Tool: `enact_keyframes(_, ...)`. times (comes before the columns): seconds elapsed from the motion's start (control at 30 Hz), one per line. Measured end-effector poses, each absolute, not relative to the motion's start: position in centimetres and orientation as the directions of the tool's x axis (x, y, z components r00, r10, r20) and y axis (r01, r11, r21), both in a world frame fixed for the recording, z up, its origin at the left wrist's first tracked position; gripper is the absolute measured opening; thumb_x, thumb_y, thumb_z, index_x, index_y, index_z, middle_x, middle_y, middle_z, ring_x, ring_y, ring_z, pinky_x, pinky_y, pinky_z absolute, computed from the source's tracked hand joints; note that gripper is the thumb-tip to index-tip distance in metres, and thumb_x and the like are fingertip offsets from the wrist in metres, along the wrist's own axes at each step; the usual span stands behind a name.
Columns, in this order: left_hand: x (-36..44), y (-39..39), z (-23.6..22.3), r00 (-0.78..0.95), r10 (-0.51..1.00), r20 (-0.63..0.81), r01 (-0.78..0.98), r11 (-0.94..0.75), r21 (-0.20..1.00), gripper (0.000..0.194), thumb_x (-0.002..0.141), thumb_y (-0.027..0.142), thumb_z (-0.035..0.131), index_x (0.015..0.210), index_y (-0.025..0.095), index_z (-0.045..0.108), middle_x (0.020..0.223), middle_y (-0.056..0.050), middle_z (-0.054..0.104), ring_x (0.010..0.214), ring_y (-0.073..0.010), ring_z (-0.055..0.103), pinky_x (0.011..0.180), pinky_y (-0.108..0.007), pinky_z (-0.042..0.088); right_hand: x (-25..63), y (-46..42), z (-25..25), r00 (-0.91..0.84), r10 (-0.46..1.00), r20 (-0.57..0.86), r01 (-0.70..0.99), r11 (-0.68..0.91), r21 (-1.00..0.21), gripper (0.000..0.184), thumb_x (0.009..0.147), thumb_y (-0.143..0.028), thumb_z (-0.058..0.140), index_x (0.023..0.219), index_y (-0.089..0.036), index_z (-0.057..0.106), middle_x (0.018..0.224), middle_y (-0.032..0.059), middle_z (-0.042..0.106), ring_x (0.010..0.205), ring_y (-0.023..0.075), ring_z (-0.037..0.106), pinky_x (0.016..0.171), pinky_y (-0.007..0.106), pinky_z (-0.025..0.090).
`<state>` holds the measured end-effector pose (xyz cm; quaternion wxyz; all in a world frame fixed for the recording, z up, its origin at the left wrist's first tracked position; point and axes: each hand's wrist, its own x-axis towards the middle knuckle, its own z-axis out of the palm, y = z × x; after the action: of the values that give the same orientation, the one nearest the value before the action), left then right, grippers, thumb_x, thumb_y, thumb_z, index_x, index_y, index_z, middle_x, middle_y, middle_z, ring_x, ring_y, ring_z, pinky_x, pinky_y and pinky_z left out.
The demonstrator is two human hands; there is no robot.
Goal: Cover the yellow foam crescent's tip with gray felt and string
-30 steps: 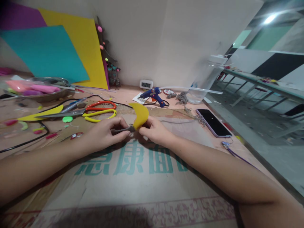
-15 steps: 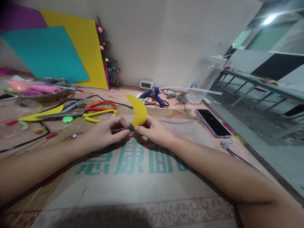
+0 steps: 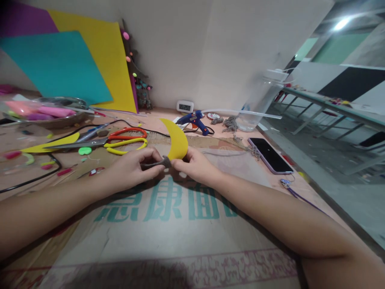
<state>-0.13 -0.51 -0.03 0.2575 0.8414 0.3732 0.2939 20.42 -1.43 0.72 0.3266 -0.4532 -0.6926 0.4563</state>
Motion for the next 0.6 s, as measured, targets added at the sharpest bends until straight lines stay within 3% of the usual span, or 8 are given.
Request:
enact_keyframes(0.17, -0.14, -0.41, -0.21, 0.555, 0.776, 0.300, 0.480, -0.593, 0.646, 0.016, 0.084, 0.034, 0.057, 0.080, 0.018, 0.059, 0.077, 0.000, 0.064, 0.070, -0.0147, 0.057, 0.063, -0.026, 0.041, 20.30, -1.46, 0.95, -0.377, 0.924, 0.072, 0.328, 0.206, -0.922, 0.006, 0.072, -0.023, 0.057, 0.074, -0.017, 0.056, 0.063, -0.0021, 0.058, 0.054, 0.0096, 0.053, 0.050, 0.021, 0.044)
enact_keyframes(0.4, -0.13, -0.48, 0.07, 0.532, 0.805, 0.262, 0.492, -0.546, 0.678, 0.016, 0.083, 0.033, 0.057, 0.080, 0.018, 0.059, 0.075, 0.000, 0.065, 0.069, -0.0148, 0.056, 0.062, -0.026, 0.040, 20.21, -1.54, 0.79, -0.379, 0.925, -0.020, 0.311, 0.107, -0.944, 0.007, 0.072, -0.017, 0.052, 0.079, -0.018, 0.053, 0.055, -0.0049, 0.056, 0.041, 0.0072, 0.045, 0.037, 0.017, 0.032)
enact_keyframes(0.6, -0.06, -0.28, 0.10, 0.526, 0.809, 0.263, 0.482, -0.538, 0.691, 0.014, 0.082, 0.031, 0.058, 0.078, 0.018, 0.058, 0.072, 0.001, 0.063, 0.066, -0.0139, 0.055, 0.060, -0.025, 0.039, 20.30, -1.30, 0.58, -0.382, 0.922, 0.060, 0.324, 0.194, -0.926, 0.008, 0.077, -0.023, 0.057, 0.081, -0.018, 0.053, 0.062, -0.0032, 0.056, 0.051, 0.0088, 0.049, 0.044, 0.019, 0.039)
